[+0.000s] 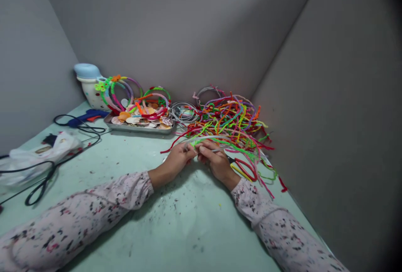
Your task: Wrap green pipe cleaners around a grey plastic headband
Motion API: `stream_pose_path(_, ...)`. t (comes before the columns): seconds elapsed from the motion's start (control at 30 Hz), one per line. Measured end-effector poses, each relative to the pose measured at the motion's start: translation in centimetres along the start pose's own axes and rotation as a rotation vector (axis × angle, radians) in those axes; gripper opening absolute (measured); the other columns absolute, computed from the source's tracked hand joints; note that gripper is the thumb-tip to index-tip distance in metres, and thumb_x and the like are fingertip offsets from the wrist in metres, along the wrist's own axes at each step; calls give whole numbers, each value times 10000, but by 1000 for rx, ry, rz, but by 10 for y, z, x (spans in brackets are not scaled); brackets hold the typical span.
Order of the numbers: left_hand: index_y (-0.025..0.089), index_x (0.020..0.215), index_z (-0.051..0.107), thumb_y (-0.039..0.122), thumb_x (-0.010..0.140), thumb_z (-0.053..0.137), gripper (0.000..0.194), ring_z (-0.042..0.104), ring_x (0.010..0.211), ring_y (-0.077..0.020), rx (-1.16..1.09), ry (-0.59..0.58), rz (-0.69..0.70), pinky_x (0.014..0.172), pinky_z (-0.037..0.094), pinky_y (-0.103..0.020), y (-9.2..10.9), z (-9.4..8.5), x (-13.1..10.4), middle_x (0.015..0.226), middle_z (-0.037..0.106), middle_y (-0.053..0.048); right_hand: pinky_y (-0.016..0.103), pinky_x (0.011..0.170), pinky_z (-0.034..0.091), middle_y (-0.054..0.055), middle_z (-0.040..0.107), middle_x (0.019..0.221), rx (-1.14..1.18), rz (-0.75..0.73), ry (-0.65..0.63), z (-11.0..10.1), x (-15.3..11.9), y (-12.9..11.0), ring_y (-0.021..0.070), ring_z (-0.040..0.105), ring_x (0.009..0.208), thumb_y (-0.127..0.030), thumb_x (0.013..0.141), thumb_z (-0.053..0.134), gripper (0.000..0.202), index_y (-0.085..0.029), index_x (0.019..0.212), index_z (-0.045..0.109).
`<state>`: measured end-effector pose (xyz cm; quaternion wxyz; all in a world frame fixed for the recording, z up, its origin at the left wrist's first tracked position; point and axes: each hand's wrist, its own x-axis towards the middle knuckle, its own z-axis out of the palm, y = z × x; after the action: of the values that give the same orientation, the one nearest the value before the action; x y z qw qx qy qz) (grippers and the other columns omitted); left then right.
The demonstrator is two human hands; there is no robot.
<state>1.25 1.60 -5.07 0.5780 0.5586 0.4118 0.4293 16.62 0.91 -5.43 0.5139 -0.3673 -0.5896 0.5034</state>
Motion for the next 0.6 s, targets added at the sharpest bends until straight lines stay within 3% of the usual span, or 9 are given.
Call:
stream_pose_path(0.17,171,665,481,352,742,640,253,348,476,-77,15,-49,75,476,251,-224,3,-1,-18,517,416,70,257,554,412,-3,604,714,34,-2,22,7,-11,3,132,534,613,-339,822,590,194,-226,944,689)
stream_pose_path(0.37,154,704,529,357,723,667,246,355,487,-77,77,-36,32,487,261,-220,5,-3,-43,543,449,63,261,575,414,-3,605,705,24,36,24,17,-30,-1,133,521,604,-323,821,578,221,-227,993,677)
stream_pose_path(0.6,141,696,547,393,711,670,281,412,541,-94,169,-66,74,509,291,-222,4,-3,-51,591,502,35,259,561,401,1,590,726,7,49,12,17,-38,-4,131,510,599,-350,838,560,270,-210,1046,662)
